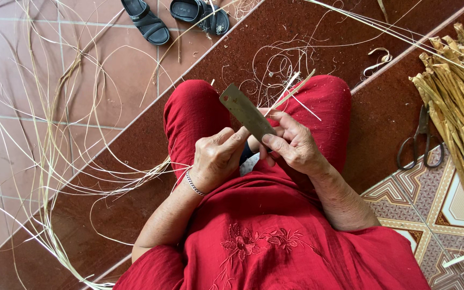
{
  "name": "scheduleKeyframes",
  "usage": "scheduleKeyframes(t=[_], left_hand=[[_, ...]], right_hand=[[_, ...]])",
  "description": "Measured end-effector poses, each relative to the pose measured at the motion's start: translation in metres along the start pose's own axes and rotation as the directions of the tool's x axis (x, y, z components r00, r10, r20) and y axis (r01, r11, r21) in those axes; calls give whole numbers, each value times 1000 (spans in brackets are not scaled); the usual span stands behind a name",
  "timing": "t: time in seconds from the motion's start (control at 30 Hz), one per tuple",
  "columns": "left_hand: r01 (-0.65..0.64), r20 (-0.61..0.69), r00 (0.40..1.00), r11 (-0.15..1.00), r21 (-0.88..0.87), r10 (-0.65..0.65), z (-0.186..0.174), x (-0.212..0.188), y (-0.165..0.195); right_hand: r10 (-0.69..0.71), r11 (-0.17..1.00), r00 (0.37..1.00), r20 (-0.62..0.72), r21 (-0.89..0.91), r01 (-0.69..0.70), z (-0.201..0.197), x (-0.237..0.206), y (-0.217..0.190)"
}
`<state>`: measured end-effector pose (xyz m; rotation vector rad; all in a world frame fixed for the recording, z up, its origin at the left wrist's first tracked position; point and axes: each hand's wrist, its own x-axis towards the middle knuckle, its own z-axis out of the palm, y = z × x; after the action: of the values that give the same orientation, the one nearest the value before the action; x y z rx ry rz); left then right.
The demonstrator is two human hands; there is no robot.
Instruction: The person sits on the floor and splits dried palm leaf stems into thin strips, then scrapes and trims the strips with a small knife to smooth them. They work one strip at a time, pulling strips from a bundle beside them and setting processed strips aside.
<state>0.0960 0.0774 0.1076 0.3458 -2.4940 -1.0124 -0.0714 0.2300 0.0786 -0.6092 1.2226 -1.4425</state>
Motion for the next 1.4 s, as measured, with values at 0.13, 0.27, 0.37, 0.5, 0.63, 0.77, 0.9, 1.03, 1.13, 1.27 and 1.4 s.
scheduleKeyframes(t=[0.13,0.27,0.37,0.5,0.63,0.77,0.9,1.03,1.13,1.27,1.4], left_hand=[[74,22,997,992,-101,-72,-6,-4,0],[129,24,992,974,-188,-127,-8,-6,-1],[134,21,991,969,-210,-132,-5,-4,-3],[155,20,988,963,-221,-155,-4,-4,-5],[98,-24,993,944,-315,-112,-1,-2,-9],[141,5,989,955,-260,-145,3,-2,-9],[67,-1,998,996,51,-67,2,-6,-4],[13,-1,1000,996,91,-13,0,-8,-2],[-2,10,1000,996,86,1,0,-7,-3],[37,16,999,999,2,-37,-3,-10,-3],[210,78,977,939,-273,-196,-5,-13,-7]], right_hand=[[-29,1000,988,-153,-2,29,-17,3,-15],[-97,995,982,-165,-31,93,-29,-1,-33],[7,1000,994,-108,-25,-10,-17,-5,-32],[0,995,991,-137,96,14,-7,-4,-27],[34,992,994,-105,121,-21,-10,-5,-27],[169,982,985,36,79,-172,1,-4,-15],[113,975,992,63,185,-123,10,0,-2],[75,986,995,67,144,-84,3,-2,0],[40,996,998,43,83,-44,-2,-2,-2],[74,995,986,-150,74,-63,-14,4,-8],[37,973,997,-62,230,-21,-25,4,-16]])
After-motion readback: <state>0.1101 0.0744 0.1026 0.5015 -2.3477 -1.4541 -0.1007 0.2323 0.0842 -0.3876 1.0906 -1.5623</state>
